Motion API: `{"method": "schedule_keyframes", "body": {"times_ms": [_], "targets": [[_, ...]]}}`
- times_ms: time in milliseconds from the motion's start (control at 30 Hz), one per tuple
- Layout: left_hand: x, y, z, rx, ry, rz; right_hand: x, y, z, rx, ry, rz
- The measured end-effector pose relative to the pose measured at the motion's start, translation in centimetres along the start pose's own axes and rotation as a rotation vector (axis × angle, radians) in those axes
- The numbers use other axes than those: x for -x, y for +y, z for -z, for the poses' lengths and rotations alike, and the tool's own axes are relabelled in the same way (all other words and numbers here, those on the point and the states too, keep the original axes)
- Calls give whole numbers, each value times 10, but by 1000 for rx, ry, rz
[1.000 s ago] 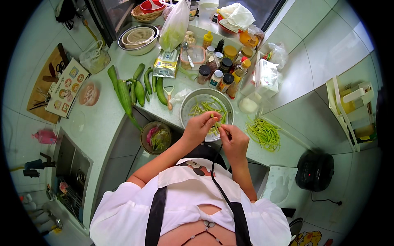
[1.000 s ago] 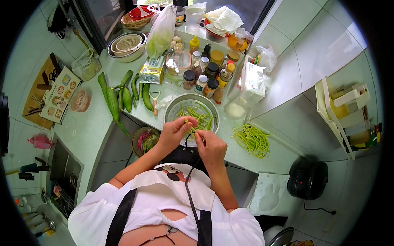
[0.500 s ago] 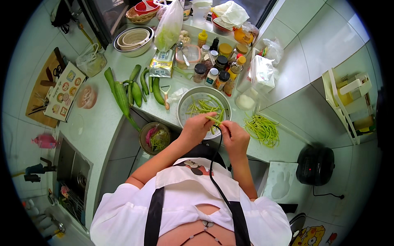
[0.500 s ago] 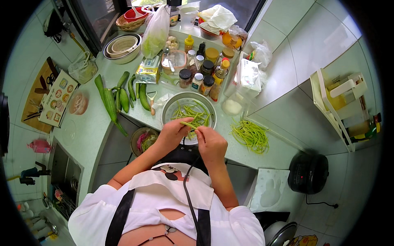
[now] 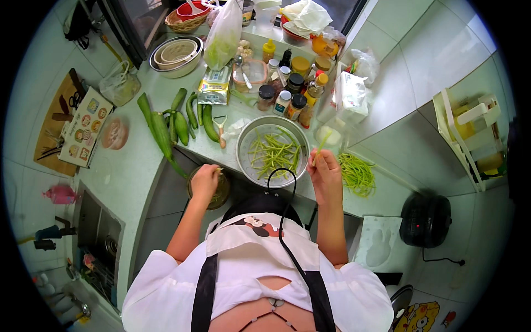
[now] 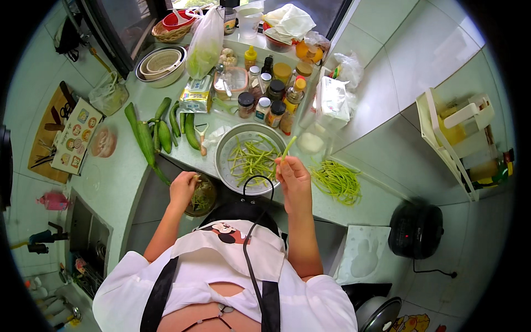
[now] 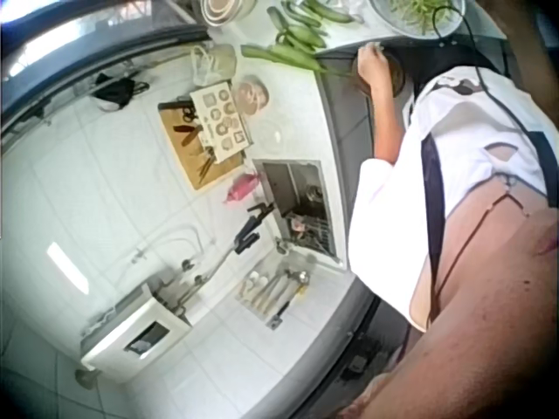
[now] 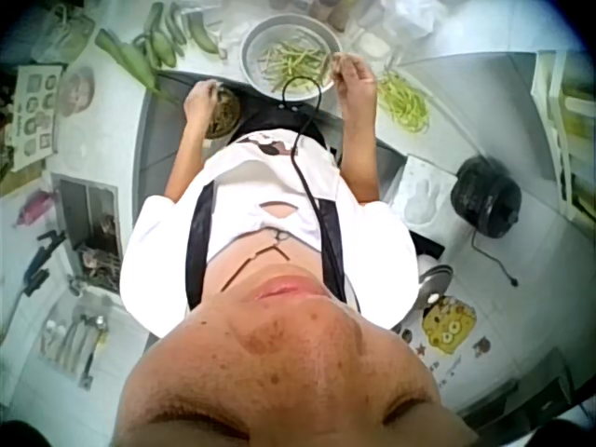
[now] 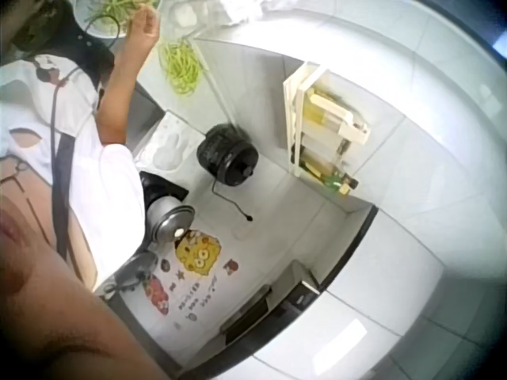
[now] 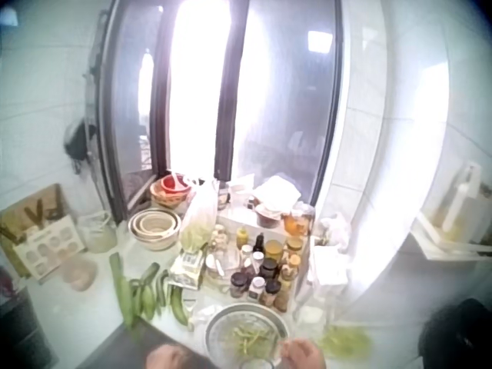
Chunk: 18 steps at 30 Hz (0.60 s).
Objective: The person is stripping pieces from long green vegetable stalks by hand into a metal bowl on a kitchen counter.
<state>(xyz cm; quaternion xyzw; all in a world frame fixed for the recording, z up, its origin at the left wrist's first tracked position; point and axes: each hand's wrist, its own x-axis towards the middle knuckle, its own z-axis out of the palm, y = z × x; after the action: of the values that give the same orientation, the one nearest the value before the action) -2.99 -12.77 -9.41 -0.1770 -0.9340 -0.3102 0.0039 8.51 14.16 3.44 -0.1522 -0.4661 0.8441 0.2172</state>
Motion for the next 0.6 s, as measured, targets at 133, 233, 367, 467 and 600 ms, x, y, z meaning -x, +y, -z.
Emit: {"method": "schedule_keyframes", "body": {"times_ms": [133,233,367,467,600], "targets": [[9,-51,-11,-147,-28,177,-2,5,3,-59,-37,-58],[13,-78,-23,-230,-96,252,-5,7,1,-5,-41,-38],[19,-91,-27,-324,-196,294,-9,6,1,39,-57,-33],[28,-99,-34,-348,-218,372,-10,2,3,76,-51,-61],[23,-83,-26,-285,-192,275,-13,4,9,142,-26,-80]]}}
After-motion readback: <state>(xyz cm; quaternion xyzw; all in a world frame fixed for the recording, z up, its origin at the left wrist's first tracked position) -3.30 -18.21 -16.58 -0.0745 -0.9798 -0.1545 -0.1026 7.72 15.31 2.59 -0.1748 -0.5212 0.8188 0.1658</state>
